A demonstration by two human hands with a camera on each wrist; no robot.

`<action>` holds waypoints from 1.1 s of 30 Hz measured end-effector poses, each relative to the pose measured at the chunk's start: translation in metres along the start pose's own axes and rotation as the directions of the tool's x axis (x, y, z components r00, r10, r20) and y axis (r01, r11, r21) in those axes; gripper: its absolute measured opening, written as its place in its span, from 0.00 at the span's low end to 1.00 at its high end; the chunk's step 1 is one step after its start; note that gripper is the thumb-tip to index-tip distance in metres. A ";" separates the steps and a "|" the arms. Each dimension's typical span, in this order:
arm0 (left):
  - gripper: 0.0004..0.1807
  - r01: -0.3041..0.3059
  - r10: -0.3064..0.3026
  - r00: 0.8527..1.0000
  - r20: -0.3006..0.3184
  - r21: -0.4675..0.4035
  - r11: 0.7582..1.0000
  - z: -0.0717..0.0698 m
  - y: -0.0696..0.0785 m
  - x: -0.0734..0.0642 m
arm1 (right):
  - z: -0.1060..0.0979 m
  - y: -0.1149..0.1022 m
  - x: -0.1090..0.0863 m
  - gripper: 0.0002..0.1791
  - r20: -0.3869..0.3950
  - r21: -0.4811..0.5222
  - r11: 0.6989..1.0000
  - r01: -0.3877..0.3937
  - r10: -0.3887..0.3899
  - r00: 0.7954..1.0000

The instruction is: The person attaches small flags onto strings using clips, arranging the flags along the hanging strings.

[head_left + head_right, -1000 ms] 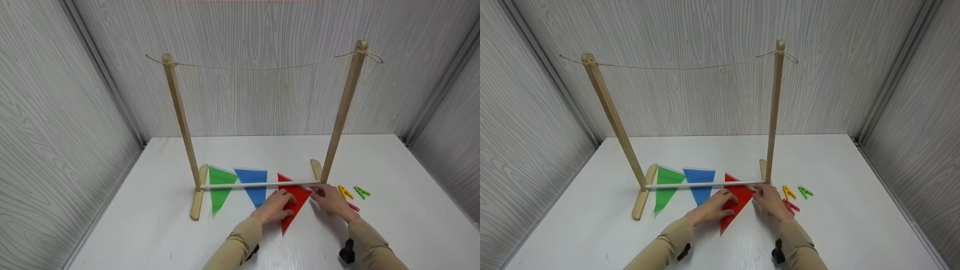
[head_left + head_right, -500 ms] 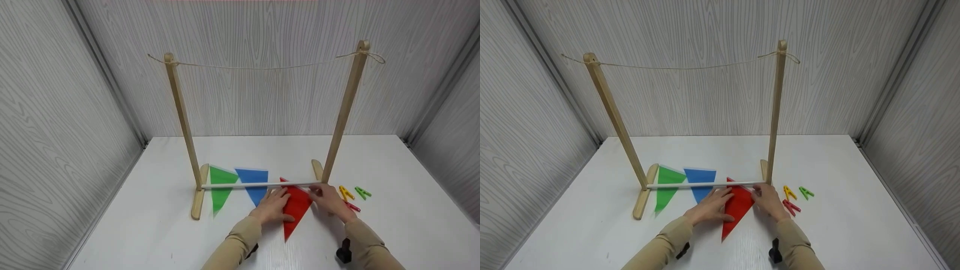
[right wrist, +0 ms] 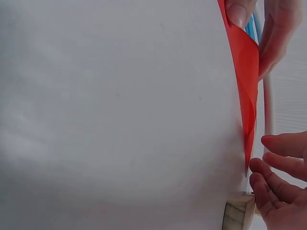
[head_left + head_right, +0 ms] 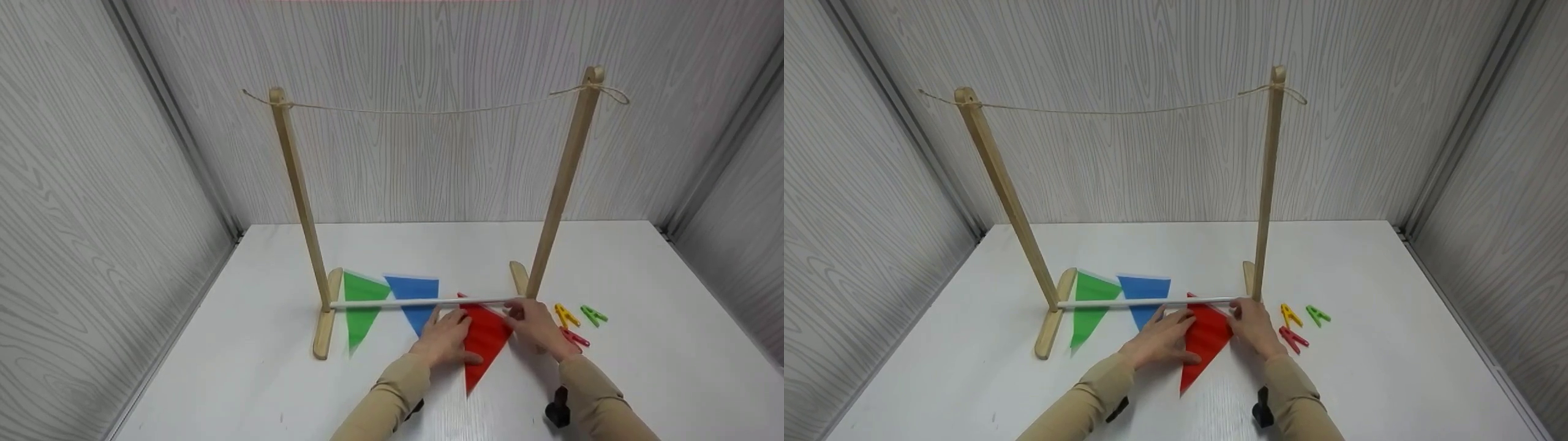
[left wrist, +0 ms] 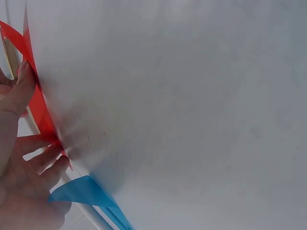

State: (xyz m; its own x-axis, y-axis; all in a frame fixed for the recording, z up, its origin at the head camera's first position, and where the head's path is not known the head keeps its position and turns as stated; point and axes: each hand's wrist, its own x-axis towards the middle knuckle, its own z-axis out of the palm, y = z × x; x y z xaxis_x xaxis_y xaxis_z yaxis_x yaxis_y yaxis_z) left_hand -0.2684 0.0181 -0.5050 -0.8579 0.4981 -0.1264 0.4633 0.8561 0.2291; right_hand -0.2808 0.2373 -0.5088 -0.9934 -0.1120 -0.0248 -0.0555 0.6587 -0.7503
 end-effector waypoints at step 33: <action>0.45 -0.005 0.004 1.000 -0.013 -0.049 0.999 -0.002 -0.001 -0.002 | 0.008 0.004 0.006 0.20 -0.027 0.033 0.997 0.066 -0.065 0.997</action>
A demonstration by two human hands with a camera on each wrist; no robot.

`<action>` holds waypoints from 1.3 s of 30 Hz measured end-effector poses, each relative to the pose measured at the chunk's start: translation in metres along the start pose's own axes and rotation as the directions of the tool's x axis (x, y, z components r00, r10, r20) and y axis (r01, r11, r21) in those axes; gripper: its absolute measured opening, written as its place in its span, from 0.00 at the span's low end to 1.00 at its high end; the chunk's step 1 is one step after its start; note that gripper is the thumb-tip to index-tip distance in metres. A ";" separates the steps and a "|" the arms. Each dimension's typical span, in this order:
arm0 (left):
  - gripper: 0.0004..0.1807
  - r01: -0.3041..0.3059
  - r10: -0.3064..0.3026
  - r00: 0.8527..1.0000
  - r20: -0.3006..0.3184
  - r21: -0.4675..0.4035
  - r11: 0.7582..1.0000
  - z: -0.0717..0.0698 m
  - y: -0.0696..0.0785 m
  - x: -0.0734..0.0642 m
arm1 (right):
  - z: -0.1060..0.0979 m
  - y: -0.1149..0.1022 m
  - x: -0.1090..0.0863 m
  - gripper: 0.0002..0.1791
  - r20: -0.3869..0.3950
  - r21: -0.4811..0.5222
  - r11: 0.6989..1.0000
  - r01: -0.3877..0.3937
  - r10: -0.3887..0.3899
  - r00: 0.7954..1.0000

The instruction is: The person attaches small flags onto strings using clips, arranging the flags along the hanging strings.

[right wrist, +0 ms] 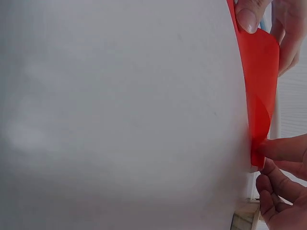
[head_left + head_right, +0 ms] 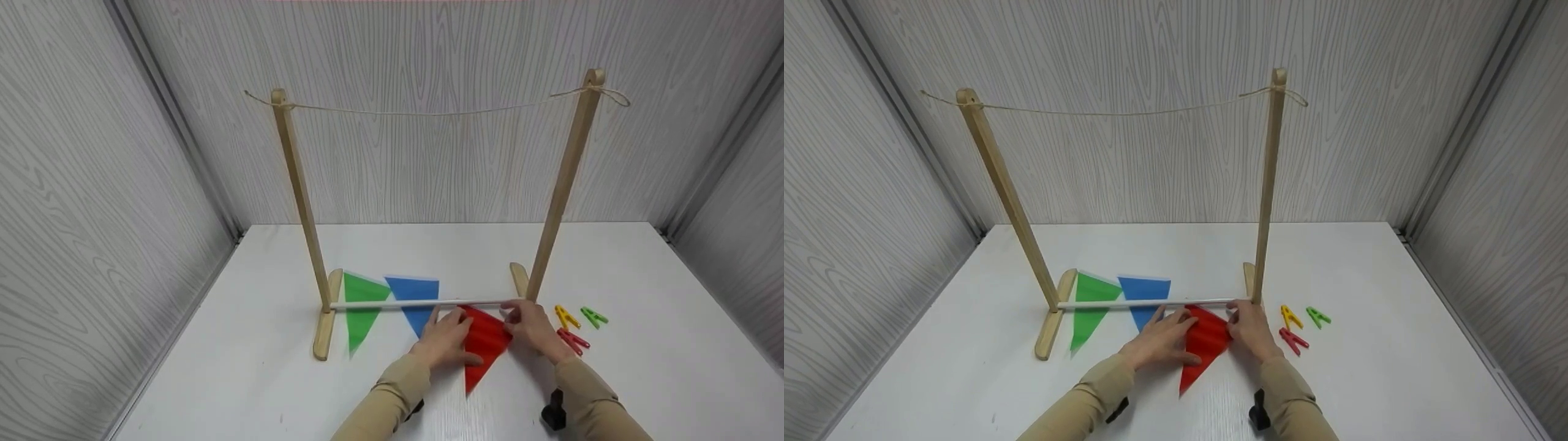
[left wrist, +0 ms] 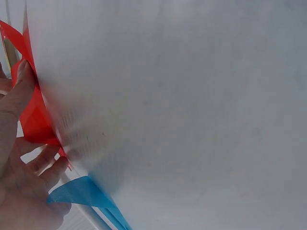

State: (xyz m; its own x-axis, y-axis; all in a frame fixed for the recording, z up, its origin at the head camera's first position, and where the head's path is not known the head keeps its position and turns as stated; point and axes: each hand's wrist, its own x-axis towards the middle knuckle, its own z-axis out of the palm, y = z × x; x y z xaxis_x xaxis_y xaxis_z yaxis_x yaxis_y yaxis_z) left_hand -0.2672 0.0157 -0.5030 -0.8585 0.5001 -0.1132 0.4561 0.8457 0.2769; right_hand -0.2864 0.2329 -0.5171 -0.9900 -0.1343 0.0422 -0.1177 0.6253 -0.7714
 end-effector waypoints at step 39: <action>0.50 0.005 -0.138 0.976 -0.168 -0.616 0.788 -0.011 -0.008 0.007 | -0.010 -0.009 -0.008 0.29 -0.185 0.139 0.982 0.130 -0.103 0.977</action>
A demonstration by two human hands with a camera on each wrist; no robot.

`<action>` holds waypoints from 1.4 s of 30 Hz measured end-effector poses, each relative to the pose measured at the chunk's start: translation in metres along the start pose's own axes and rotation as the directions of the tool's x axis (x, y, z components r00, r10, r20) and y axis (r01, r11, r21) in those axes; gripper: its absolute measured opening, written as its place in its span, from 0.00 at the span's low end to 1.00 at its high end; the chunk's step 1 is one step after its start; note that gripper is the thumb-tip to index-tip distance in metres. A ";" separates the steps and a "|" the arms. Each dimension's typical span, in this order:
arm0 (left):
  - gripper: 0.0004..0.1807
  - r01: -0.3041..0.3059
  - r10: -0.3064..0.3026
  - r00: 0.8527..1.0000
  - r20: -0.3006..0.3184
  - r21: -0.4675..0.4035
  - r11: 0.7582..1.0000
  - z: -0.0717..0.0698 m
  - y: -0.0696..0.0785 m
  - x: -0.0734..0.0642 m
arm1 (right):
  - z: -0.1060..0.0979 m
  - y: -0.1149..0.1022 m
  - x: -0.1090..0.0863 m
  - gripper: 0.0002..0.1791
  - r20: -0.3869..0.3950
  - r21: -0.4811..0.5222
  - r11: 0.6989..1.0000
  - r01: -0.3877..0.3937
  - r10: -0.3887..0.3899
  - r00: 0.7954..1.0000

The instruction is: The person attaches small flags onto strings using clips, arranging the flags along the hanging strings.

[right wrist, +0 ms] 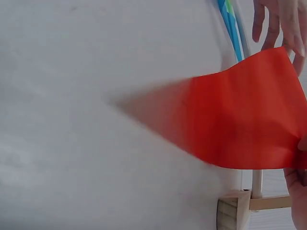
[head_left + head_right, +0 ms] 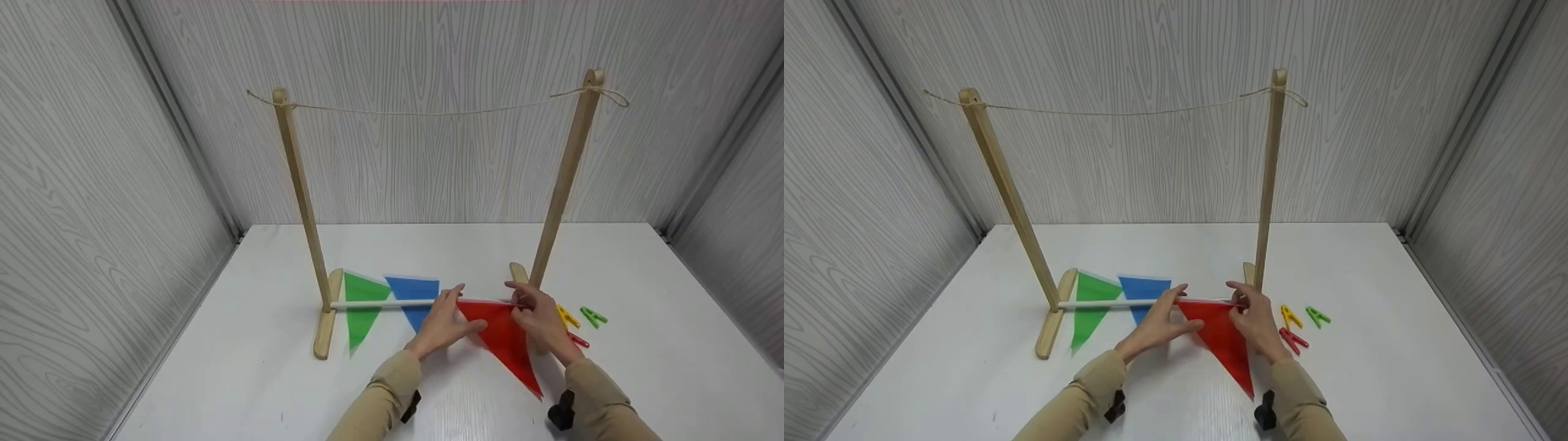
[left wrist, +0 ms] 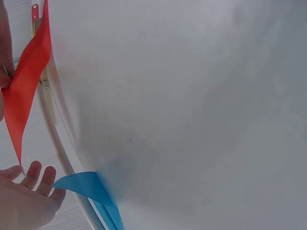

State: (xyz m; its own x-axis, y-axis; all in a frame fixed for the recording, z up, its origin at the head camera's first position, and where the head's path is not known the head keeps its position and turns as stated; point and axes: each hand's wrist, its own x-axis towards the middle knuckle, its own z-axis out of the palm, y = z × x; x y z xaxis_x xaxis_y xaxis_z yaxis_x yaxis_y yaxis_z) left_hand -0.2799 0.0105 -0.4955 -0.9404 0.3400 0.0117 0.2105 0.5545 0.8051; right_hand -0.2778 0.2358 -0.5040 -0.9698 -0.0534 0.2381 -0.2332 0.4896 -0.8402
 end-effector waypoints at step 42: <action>0.12 0.019 -0.103 0.985 -0.137 -0.509 0.861 -0.014 -0.012 0.001 | -0.003 0.011 -0.011 0.27 -0.134 0.145 0.984 0.104 -0.084 0.987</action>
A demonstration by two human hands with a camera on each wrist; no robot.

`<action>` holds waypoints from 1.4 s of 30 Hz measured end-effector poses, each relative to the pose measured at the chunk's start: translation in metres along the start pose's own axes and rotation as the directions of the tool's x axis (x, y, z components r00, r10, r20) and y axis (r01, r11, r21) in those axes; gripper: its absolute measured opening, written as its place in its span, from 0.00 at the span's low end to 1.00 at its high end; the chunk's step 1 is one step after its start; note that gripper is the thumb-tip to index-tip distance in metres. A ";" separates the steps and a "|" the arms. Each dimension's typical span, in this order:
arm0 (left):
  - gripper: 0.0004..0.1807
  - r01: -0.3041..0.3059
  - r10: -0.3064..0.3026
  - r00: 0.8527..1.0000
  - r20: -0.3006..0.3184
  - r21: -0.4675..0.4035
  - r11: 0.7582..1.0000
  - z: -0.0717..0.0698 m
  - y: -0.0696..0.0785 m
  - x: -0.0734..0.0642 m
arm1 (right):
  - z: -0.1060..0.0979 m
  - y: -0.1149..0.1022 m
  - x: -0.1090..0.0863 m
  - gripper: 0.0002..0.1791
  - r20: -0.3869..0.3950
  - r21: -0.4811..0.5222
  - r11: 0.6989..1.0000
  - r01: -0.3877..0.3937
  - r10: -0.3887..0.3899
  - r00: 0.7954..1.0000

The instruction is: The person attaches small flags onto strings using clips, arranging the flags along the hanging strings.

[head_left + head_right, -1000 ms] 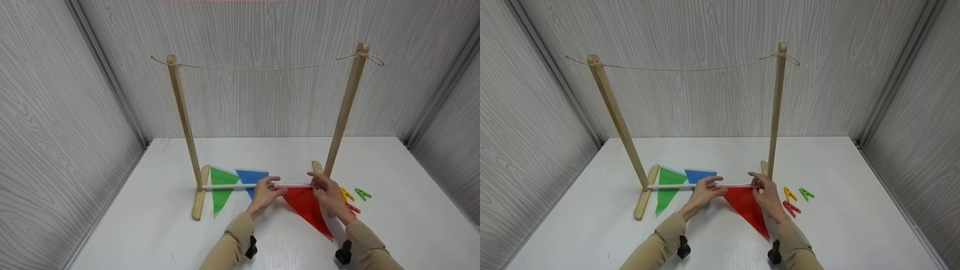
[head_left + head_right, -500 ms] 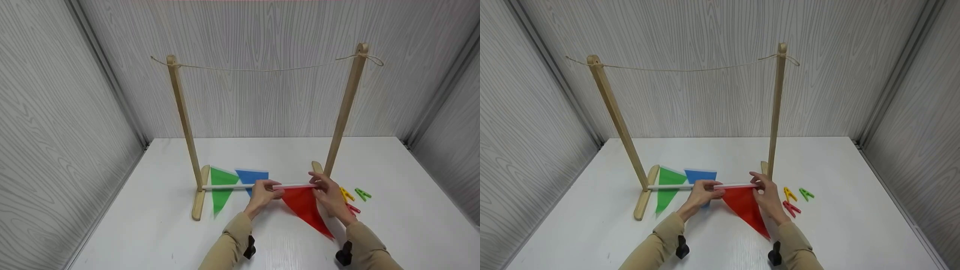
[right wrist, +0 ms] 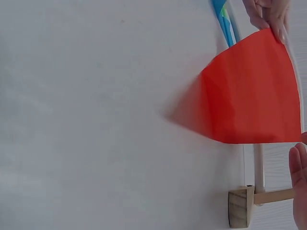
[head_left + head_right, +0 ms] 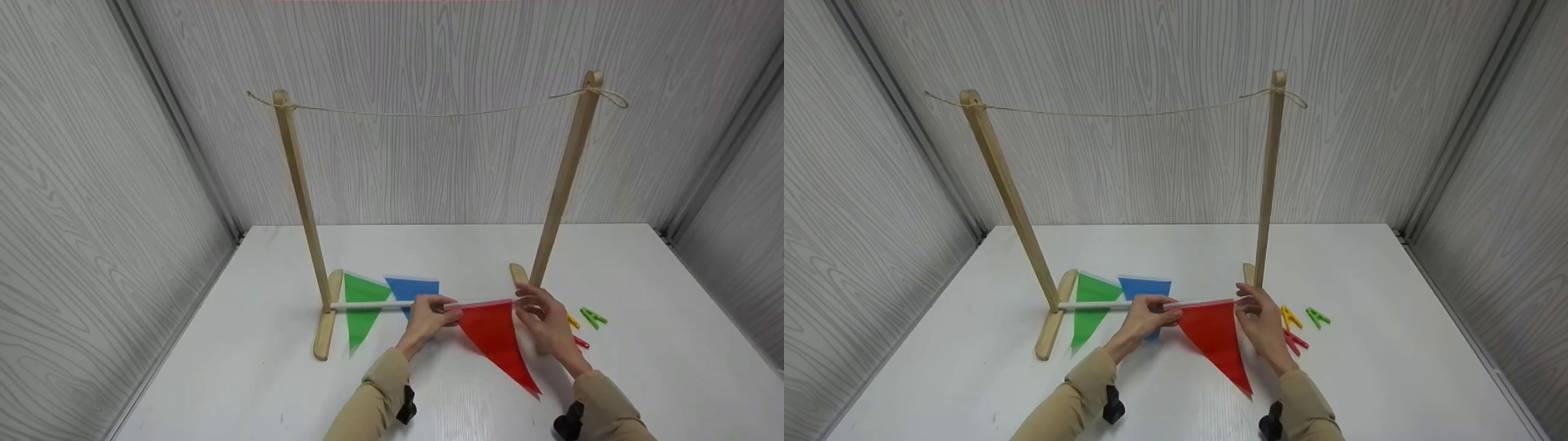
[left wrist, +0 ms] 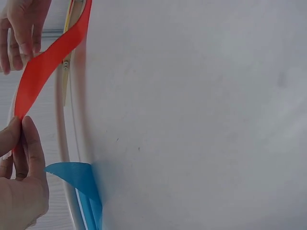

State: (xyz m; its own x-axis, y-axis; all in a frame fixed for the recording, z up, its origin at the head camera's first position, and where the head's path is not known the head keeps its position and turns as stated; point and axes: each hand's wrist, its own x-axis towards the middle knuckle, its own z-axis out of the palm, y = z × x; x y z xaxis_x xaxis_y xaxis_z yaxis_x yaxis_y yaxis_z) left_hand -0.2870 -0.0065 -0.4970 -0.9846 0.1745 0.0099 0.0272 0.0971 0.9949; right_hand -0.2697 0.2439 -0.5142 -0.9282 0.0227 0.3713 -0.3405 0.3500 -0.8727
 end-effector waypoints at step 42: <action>0.10 -0.007 0.007 1.000 -0.002 0.003 1.000 -0.002 -0.002 -0.001 | -0.081 0.034 -0.018 0.35 -0.266 -0.017 0.793 -0.609 0.584 0.767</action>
State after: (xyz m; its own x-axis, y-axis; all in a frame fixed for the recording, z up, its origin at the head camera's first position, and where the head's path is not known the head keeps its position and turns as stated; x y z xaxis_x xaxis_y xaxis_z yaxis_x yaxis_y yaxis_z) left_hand -0.2863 -0.0092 -0.4982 -0.9847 0.1735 0.0172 0.0348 0.0988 0.9945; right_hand -0.2524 0.3309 -0.5245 -0.8708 0.4713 -0.1403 0.2984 0.2797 -0.9125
